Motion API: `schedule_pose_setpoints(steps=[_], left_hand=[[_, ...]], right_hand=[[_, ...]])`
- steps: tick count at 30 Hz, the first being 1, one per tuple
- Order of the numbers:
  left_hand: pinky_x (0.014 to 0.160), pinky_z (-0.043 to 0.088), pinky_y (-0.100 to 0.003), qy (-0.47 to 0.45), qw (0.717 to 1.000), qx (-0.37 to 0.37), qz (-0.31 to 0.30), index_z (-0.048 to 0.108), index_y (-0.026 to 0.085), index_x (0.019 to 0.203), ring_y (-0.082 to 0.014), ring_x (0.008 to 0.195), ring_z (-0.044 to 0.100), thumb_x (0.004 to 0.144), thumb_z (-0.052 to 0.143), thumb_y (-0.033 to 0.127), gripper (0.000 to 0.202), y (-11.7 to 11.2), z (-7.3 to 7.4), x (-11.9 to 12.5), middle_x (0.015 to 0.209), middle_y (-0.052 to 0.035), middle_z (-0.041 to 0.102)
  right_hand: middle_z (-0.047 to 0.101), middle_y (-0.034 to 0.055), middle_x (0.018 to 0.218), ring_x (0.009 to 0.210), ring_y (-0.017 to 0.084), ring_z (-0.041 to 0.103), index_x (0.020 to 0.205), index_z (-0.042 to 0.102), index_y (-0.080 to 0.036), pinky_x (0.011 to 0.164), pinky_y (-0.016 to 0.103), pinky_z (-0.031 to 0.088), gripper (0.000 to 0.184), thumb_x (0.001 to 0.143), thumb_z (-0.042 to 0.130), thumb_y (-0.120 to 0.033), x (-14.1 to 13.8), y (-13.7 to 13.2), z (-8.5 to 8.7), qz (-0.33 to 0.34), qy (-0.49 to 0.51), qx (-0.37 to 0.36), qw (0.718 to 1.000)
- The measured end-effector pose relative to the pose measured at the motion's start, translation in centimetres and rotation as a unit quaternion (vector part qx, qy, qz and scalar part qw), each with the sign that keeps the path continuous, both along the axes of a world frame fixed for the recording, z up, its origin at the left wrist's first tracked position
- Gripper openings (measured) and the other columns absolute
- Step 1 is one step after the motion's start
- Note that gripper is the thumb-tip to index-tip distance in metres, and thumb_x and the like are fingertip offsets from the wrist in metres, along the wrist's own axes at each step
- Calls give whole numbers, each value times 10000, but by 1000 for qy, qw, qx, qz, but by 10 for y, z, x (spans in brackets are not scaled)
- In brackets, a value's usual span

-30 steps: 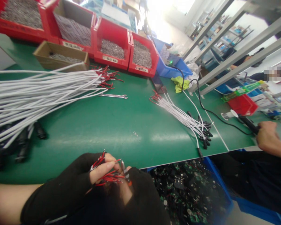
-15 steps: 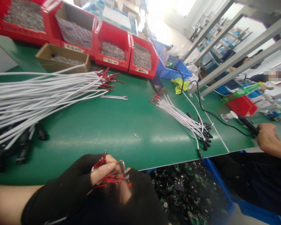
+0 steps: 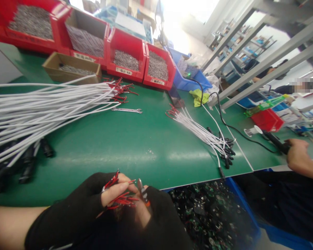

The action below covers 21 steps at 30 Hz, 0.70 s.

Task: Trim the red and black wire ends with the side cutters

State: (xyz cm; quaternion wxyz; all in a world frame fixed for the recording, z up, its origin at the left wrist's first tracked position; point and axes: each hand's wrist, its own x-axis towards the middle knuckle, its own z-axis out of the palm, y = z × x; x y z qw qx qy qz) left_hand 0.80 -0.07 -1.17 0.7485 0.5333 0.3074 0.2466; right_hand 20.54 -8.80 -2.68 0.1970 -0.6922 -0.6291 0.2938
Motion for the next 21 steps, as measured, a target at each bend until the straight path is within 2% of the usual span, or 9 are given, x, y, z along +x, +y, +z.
schedule_pose_setpoints(steps=[4,8,13,21], left_hand=[[655,464,-230,-7,1000,-1,-5,683,76,794,-162,691,595,922,482,356,367,-1,-2,0,749,-54,674],[694,487,-270,-22,1000,-17,-10,690,55,853,-213,758,639,924,487,380,390,-1,-4,-1,814,-97,700],[683,491,-263,-25,1000,-14,-4,689,63,835,-219,746,650,930,494,396,398,-1,-6,-1,799,-94,702],[687,505,-263,-40,999,-35,-5,690,56,847,-236,765,662,936,517,408,402,-2,-8,0,817,-114,705]], right_hand=[[728,54,833,792,212,683,994,758,-217,725,278,559,284,906,573,-414,-3,2,9,16,11,8,1000],[741,74,865,782,210,698,1051,758,-205,692,263,575,328,924,544,-418,-11,12,18,38,38,32,998],[755,53,909,742,177,713,1126,737,-253,653,223,579,344,972,466,-396,-22,24,29,93,101,37,990],[756,43,914,730,153,712,1149,726,-264,675,192,569,362,985,440,-415,-21,24,31,111,64,56,990]])
